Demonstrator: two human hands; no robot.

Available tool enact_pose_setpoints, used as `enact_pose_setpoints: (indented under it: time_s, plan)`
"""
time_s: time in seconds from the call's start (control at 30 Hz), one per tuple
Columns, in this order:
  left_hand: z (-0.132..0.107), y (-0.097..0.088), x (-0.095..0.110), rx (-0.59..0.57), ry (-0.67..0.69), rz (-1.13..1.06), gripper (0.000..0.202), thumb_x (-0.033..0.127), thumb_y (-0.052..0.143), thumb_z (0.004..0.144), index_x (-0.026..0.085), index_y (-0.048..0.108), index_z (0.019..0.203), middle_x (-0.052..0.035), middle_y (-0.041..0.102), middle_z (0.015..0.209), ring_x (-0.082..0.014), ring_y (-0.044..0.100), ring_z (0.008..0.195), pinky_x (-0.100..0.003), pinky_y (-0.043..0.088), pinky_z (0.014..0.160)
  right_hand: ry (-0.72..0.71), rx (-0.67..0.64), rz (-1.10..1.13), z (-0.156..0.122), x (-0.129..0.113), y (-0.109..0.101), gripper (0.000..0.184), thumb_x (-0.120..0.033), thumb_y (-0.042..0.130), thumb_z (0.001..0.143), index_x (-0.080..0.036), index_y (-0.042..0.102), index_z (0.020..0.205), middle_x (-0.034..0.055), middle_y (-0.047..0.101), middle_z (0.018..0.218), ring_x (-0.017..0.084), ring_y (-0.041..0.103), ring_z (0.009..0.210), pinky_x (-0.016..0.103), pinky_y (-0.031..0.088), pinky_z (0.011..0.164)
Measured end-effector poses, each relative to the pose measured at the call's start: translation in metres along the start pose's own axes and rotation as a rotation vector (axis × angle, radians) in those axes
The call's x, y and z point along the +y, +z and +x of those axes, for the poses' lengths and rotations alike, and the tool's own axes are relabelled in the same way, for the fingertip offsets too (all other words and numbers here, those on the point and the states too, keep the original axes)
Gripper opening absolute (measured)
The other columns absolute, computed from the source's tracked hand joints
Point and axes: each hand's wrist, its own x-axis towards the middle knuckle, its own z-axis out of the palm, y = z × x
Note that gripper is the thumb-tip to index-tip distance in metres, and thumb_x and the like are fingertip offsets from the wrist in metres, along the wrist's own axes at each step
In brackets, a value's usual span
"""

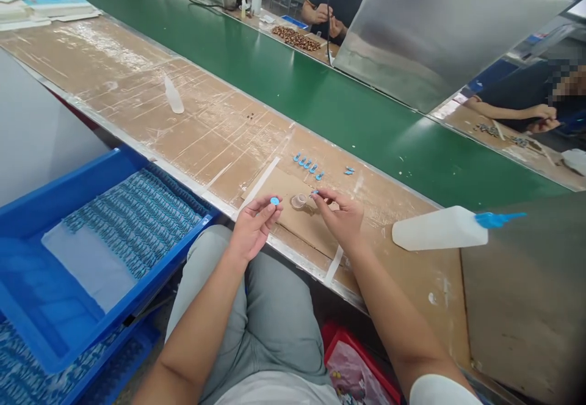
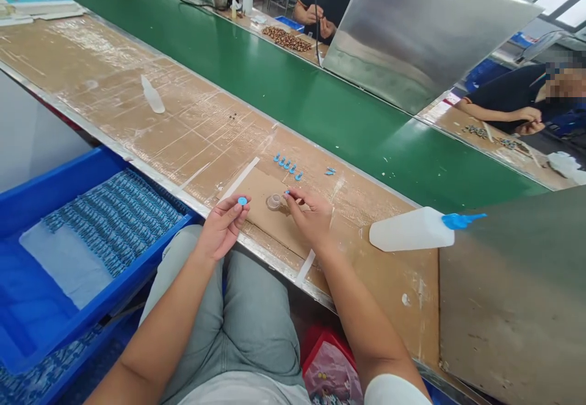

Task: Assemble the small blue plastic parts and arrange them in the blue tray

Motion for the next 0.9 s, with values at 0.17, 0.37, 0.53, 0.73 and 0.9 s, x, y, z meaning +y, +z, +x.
enact_pose_setpoints:
  time_s: [0.17,0.37,0.53,0.73,0.9]
  plan:
    - [0.0,0.0,-0.001,-0.028,-0.024,-0.007,0.025,0.015,0.078,0.071,0.014,0.072,0.095,-0.0038,0.073,0.099,-0.007,0.069,0.081,-0.013,0.055,0.078,-0.153,-0.047,-0.083,0.001,0.007,0.004,0.015,-0.03,0.064,0.085,-0.024,0.072,0.096,0.0037,0.074,0.09,0.017,0.067,0.077,0.033,0.055,0.075]
    - [0.001,-0.001,-0.001,-0.022,-0.025,-0.03,0.027,0.016,0.079,0.069,0.014,0.071,0.095,-0.004,0.073,0.096,-0.0086,0.07,0.082,-0.014,0.055,0.077,-0.154,-0.079,-0.166,0.002,0.012,0.007,0.016,-0.034,0.061,0.087,-0.023,0.071,0.094,0.0046,0.074,0.09,0.02,0.069,0.082,0.037,0.055,0.079]
    - [0.0,0.0,-0.001,-0.014,-0.02,-0.011,0.026,0.014,0.078,0.07,0.013,0.072,0.095,-0.004,0.072,0.096,-0.0087,0.069,0.083,-0.015,0.055,0.08,-0.175,-0.14,-0.201,0.002,0.014,0.009,0.014,-0.033,0.06,0.087,-0.025,0.071,0.093,0.0044,0.074,0.091,0.02,0.069,0.084,0.038,0.055,0.081]
    - [0.001,0.0,-0.003,0.006,-0.026,0.003,0.028,0.015,0.078,0.07,0.014,0.071,0.097,-0.0037,0.073,0.096,-0.0088,0.07,0.082,-0.016,0.054,0.079,-0.162,-0.162,-0.199,0.001,0.012,0.008,0.013,-0.033,0.061,0.087,-0.026,0.071,0.091,0.0041,0.074,0.089,0.02,0.069,0.083,0.038,0.055,0.081]
    - [0.002,0.0,-0.005,0.004,-0.037,-0.021,0.027,0.017,0.08,0.069,0.013,0.071,0.094,-0.0044,0.073,0.094,-0.0089,0.07,0.081,-0.017,0.055,0.078,-0.097,-0.029,-0.107,-0.003,0.009,0.008,0.015,-0.034,0.066,0.084,-0.024,0.072,0.093,0.0046,0.074,0.09,0.019,0.069,0.082,0.037,0.056,0.081]
